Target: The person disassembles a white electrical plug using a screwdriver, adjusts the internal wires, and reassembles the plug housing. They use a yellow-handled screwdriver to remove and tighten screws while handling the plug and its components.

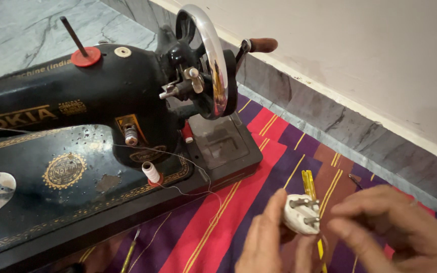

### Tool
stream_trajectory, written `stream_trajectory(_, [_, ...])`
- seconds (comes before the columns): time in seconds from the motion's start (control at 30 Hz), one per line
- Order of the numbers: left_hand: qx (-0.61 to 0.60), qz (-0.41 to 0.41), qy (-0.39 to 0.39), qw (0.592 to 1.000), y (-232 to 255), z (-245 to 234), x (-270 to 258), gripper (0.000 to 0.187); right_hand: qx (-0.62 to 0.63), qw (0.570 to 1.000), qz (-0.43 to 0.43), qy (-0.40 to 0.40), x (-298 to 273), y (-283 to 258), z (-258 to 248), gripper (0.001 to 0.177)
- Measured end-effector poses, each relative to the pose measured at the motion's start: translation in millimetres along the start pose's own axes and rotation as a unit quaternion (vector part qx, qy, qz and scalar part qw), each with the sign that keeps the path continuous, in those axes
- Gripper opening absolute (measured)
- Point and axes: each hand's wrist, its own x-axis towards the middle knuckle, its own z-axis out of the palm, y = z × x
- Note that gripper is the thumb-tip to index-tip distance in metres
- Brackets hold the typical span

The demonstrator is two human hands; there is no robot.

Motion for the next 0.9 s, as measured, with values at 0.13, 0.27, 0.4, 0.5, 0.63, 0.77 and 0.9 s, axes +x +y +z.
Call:
stream_trajectory(0.13, [-0.065, -0.044, 0.034, 0.996, 0.0, -4.3, 8.9, 0.067, -0.011, 0.971, 0.233, 0.044, 16.2, 5.9, -8.5, 0.014])
stream_trajectory(0.27, [-0.018, -0.086, 0.02, 0.996, -1.9, -11.2, 11.6, 0.067, 0.002, 0.959, 0.283, -0.007, 25.3, 35.6, -6.8, 0.017])
stream_trajectory(0.4, [0.015, -0.208, -0.034, 0.977, -4.8, -17.2, 15.8, 0.07, -0.044, 0.926, 0.351, -0.13, 25.9, 75.5, -1.4, 0.018])
stream_trajectory(0.5, [0.056, -0.216, -0.057, 0.973, -5.3, -16.1, 20.0, 0.072, -0.088, 0.91, 0.374, -0.156, 28.7, 98.6, -12.9, 0.017])
stream_trajectory(0.63, [0.066, -0.28, -0.091, 0.953, -6.6, -9.1, 19.7, 0.073, -0.12, 0.926, 0.334, -0.125, 29.6, 115.3, -17.3, 0.015])
stream_trajectory(0.77, [0.055, -0.271, -0.107, 0.955, -9.6, -5.6, 16.3, 0.075, -0.176, 0.934, 0.283, -0.131, 18.2, 115.2, 22.6, 0.015])
stream_trajectory(0.9, [0.026, -0.244, -0.092, 0.965, -11.5, -6.3, 12.3, 0.075, -0.204, 0.94, 0.245, -0.125, 14.7, 105.0, 42.5, 0.013])
